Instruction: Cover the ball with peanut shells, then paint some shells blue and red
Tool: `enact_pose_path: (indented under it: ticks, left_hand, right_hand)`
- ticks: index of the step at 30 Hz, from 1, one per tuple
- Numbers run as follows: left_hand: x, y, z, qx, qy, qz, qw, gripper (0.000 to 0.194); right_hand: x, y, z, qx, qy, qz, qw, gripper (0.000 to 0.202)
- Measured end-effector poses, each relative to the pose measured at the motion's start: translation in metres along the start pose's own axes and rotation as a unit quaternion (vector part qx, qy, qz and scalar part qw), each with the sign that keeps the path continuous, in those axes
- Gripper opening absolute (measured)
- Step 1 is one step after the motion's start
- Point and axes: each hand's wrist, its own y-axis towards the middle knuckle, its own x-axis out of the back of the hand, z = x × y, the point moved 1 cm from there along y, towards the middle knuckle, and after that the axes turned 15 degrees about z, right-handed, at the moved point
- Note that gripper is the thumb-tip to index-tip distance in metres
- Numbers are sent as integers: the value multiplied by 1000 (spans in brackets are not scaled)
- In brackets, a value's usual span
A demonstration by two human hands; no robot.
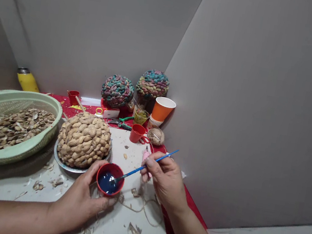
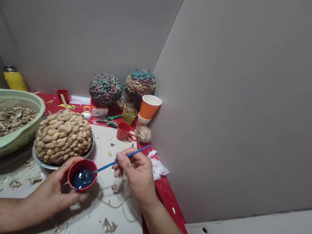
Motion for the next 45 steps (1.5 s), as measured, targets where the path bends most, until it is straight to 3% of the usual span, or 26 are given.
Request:
enact_pose_path:
  ticks: [5, 10, 14, 18, 22, 25, 29, 36, 41, 45]
  left_hand:
    - [11, -13, 3, 5, 45, -21, 999, 49]
    - [16, -23, 4, -31, 48, -11, 998, 46]
    - [18, -27, 5, -44, 58, -6, 997, 47]
    - [17, -31, 12, -38, 72, 13, 997, 44]
    - [16, -35, 21, -56, 73, 15, 996, 51]
    - [16, -35, 25, -58, 73, 12, 996, 53]
    - [16, -34, 24, -48, 47, 20, 998, 47]
    - [21, -39, 13, -45, 63, -12, 997, 47]
    - [30, -50, 14, -21, 74, -43, 996, 45]
    - [37, -60, 21, 1, 101, -76, 992, 54]
  right_hand:
    - [-13, 3, -1, -38, -1, 40, 998, 36]
    - [-22, -2, 11, -31, -129, 107, 985, 25]
    - [-34, -6, 33, 40, -304, 204, 930, 11]
    - [-50, -7, 45, 66, -375, 300, 875, 8]
    - [-59, -3, 42, 107, -409, 302, 854, 11]
    - [-60, -2, 41, 97, -440, 299, 842, 12]
    - [-62, -6, 44, 93, -390, 297, 867, 10]
    - [-64, -1, 38, 168, -350, 169, 906, 12]
    - [-57, 4, 36, 132, -306, 140, 932, 17]
    - [-50, 7, 27, 63, -203, 101, 972, 21]
